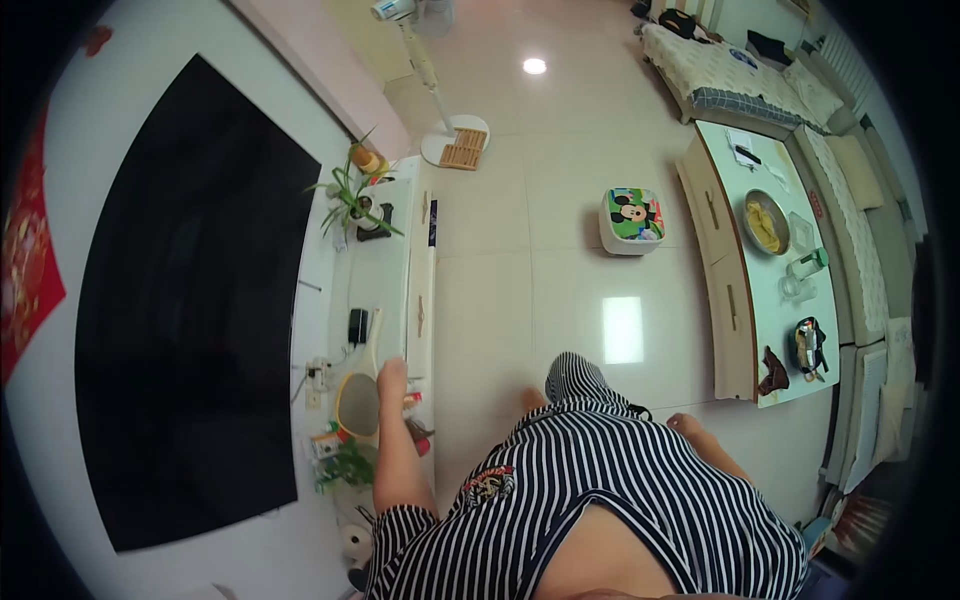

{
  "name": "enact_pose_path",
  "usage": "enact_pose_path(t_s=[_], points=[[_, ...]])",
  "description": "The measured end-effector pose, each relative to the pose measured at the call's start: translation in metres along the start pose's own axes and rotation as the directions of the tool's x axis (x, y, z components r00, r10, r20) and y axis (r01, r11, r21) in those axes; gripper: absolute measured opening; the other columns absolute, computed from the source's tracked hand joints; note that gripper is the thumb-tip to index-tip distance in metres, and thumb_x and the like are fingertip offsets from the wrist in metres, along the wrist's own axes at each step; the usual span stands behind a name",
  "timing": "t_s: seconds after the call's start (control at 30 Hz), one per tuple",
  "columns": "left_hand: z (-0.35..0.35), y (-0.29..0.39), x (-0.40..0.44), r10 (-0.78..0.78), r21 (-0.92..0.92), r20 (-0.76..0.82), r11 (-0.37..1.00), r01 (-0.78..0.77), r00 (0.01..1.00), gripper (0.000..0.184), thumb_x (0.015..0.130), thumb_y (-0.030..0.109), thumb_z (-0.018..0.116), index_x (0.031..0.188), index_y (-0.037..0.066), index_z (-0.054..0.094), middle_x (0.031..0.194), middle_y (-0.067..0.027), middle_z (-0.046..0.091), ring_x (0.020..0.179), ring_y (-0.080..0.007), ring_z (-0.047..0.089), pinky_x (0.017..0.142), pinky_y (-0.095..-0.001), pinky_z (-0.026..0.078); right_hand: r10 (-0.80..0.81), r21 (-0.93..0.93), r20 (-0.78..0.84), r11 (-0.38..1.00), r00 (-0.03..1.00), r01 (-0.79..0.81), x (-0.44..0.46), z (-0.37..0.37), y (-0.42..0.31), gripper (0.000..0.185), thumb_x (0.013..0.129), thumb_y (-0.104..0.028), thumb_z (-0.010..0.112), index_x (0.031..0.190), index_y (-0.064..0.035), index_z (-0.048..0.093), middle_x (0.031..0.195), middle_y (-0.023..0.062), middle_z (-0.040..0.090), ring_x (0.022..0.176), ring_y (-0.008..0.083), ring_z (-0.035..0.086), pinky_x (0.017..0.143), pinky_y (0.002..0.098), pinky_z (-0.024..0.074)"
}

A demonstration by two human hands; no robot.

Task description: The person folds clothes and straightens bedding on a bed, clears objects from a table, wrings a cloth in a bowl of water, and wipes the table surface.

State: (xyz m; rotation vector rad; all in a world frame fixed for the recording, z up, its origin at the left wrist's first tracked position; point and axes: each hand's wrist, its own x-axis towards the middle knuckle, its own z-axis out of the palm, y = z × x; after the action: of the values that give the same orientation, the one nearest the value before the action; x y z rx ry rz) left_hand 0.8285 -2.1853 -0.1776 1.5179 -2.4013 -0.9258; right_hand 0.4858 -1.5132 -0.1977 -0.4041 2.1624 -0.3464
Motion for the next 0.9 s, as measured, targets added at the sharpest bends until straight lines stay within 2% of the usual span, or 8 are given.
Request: enact_pose_path(t_s=[0.07,0.17,0.37,0.43,0.53,0.63,0.8,0.9], points=[[0.002,0.096,0.097,0.131,-0.28,-0.012,0.951,-0.129,0.991,0.032,0.093,0.022,0.061,0.12,0.004,0.066,0.109,-0.0175,0.071,0.102,-0.0221,0.068,0.085,-0.0327,0.051,0.096,0.145,0.017,0.985,0.995,-0.097,0.005,0.009,-0.025,0.028,0.09,-0.022,0.057,0.104,-0.0024,0.071,0.082,0.0161,0.072,0.067,0.0249,0.071,0.067,0.0377,0.0563],[0.005,0.233,0.186,0.237,-0.209,0.122,0.955,-0.208,0.964,0.033,0.094,0.023,0.06,0.12,0.005,0.065,0.107,-0.0169,0.072,0.101,-0.0268,0.069,0.086,-0.0339,0.052,0.059,0.157,-0.103,0.987,0.993,-0.042,0.079,0.065,0.01,0.029,0.09,-0.023,0.057,0.104,-0.0031,0.072,0.085,0.0154,0.073,0.067,0.025,0.071,0.069,0.0377,0.0564],[0.073,0.312,0.321,0.259,-0.075,0.26,0.966,-0.248,0.93,0.037,0.093,0.035,0.061,0.119,0.008,0.067,0.108,-0.0161,0.071,0.102,-0.0315,0.068,0.088,-0.0377,0.052,0.302,-0.139,0.173,0.95,0.937,-0.281,0.198,-0.033,-0.132,0.028,0.089,-0.027,0.057,0.098,-0.0042,0.072,0.088,0.0146,0.074,0.077,0.0289,0.072,0.074,0.039,0.0553],[0.079,0.327,0.36,0.19,-0.029,0.319,0.981,-0.191,0.928,0.039,0.093,0.039,0.061,0.117,0.009,0.067,0.109,-0.0163,0.071,0.103,-0.0317,0.067,0.089,-0.0385,0.051,0.195,0.013,0.142,0.98,0.97,-0.199,0.268,-0.099,-0.185,0.031,0.09,-0.031,0.056,0.093,-0.0041,0.071,0.086,0.0148,0.074,0.083,0.0309,0.071,0.076,0.041,0.0544],[0.08,0.343,0.431,0.074,-0.075,0.27,0.996,-0.056,0.96,0.04,0.094,0.038,0.062,0.116,0.005,0.068,0.108,-0.0134,0.072,0.1,-0.0229,0.068,0.089,-0.0337,0.05,-0.076,0.019,-0.187,0.997,0.979,0.081,0.392,-0.186,-0.245,0.03,0.093,-0.03,0.052,0.092,-0.005,0.069,0.082,0.0189,0.07,0.081,0.0351,0.069,0.075,0.0441,0.0535],[0.081,0.332,0.523,-0.002,-0.312,0.025,0.95,0.01,1.0,0.043,0.092,0.043,0.062,0.113,0.007,0.07,0.108,-0.0148,0.071,0.102,-0.0267,0.067,0.091,-0.0364,0.05,-0.022,0.358,-0.452,0.911,0.892,0.204,0.416,-0.298,-0.362,0.021,0.095,-0.018,0.055,0.103,-0.0018,0.066,0.085,0.0175,0.069,0.075,0.0289,0.068,0.071,0.0378,0.0532],[0.038,0.385,0.716,-0.013,-0.386,-0.224,0.919,-0.077,0.975,0.039,0.094,0.034,0.061,0.107,-0.001,0.071,0.105,-0.0167,0.072,0.099,-0.0277,0.068,0.089,-0.0367,0.05,0.036,0.588,-0.512,0.744,0.858,0.319,0.437,-0.377,-0.451,0.027,0.095,-0.016,0.057,0.117,-0.0003,0.063,0.094,0.0208,0.068,0.081,0.0298,0.068,0.078,0.0353,0.0535],[0.021,0.434,0.833,0.062,-0.335,-0.318,0.926,-0.173,0.946,0.034,0.092,0.03,0.064,0.104,0.0,0.072,0.103,-0.0167,0.072,0.097,-0.0303,0.068,0.089,-0.0382,0.05,0.044,0.174,-0.52,0.983,0.853,0.056,0.443,-0.35,-0.447,0.026,0.095,-0.018,0.055,0.114,-0.0022,0.064,0.096,0.0225,0.069,0.089,0.0366,0.067,0.083,0.0423,0.0533]])
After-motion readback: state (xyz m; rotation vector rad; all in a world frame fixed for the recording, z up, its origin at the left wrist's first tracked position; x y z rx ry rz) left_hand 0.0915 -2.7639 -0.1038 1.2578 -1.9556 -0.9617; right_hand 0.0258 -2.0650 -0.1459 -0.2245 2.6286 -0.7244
